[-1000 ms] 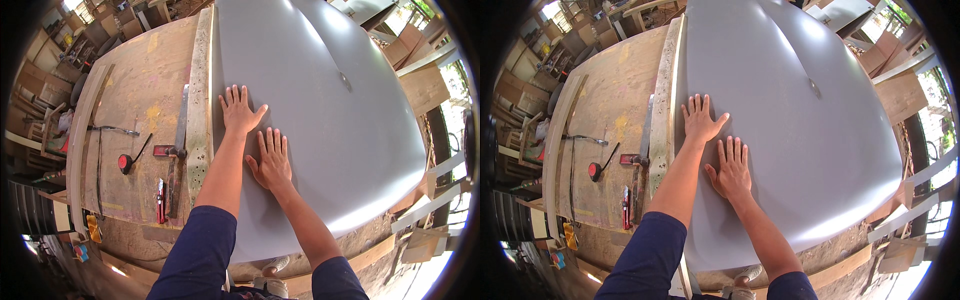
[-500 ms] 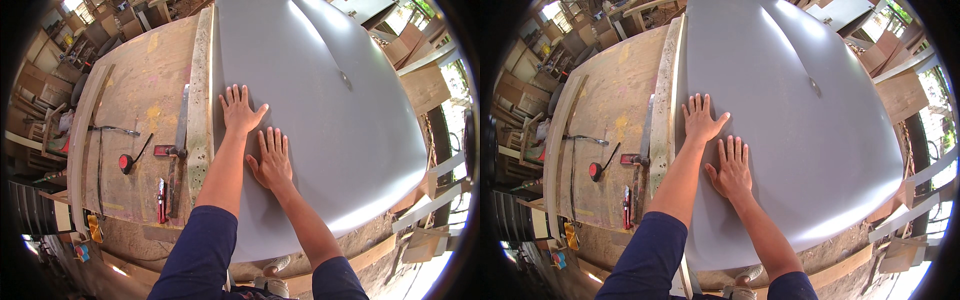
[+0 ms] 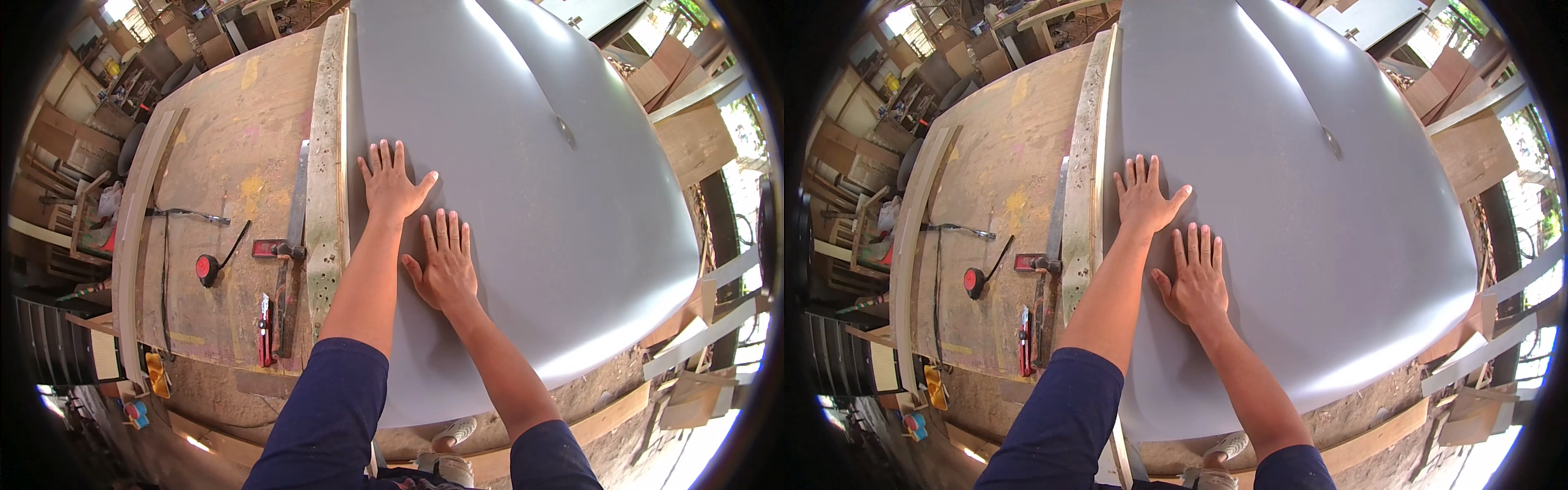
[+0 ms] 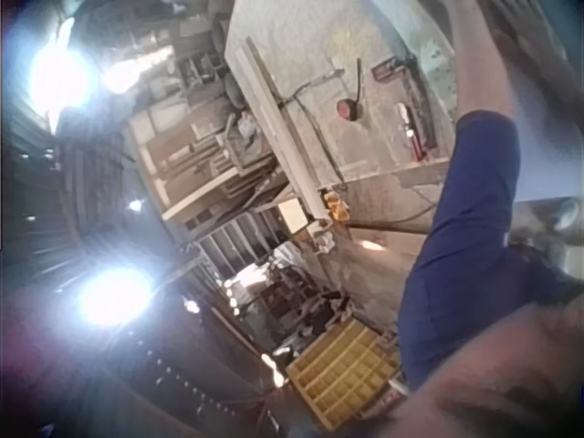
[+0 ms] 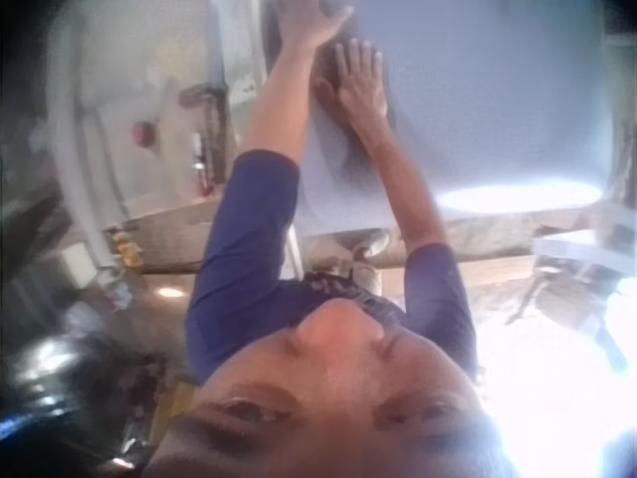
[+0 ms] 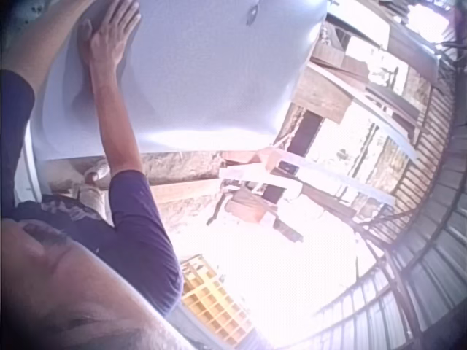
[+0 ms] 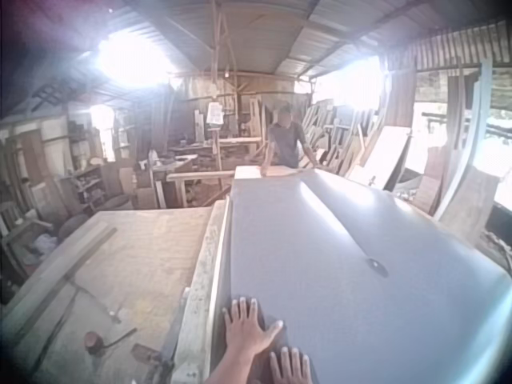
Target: The person carries a flexible grey sheet with another person and aligns it on a wooden board at a workbench, then smooths the surface by hand and picks up screws from a plastic container.
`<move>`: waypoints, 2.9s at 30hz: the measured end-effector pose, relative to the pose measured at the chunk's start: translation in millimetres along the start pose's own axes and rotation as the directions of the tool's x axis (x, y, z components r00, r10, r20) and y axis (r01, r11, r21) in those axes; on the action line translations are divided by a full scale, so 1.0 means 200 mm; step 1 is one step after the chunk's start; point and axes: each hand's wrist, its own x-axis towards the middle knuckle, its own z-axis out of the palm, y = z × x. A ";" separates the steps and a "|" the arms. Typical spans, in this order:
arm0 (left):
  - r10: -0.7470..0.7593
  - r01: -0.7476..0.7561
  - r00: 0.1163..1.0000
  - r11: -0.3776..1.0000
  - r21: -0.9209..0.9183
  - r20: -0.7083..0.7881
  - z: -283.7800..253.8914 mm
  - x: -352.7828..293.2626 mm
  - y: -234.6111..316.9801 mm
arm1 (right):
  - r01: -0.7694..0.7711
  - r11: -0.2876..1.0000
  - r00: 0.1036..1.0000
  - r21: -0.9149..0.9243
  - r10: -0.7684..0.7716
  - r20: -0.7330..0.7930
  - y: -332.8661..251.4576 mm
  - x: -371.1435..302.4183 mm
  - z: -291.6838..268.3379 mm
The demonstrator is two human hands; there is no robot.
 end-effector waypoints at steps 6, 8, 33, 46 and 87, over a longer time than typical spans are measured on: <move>0.006 -0.006 1.000 1.000 -0.004 -0.008 0.00 0.00 0.00 | 0.008 1.000 1.000 -0.002 -0.008 -0.017 0.00 0.00 0.00; 0.007 -0.007 1.000 1.000 -0.002 -0.011 0.01 0.00 0.00 | 0.012 1.000 0.999 -0.003 -0.012 -0.030 0.00 0.00 0.00; 0.014 -0.003 0.999 0.967 -0.253 0.042 0.03 0.11 -0.16 | 0.041 0.995 0.993 -0.086 -0.050 -0.109 0.05 0.34 0.10; 0.083 -0.041 0.962 0.986 -0.162 0.258 -0.21 -1.20 0.16 | 0.021 0.999 0.995 -0.050 -0.026 -0.096 0.07 0.76 0.10; 0.039 -0.038 0.998 0.999 -0.018 0.055 -0.04 -0.01 0.08 | -0.212 0.976 0.957 -0.056 0.219 0.189 0.02 -0.35 -0.18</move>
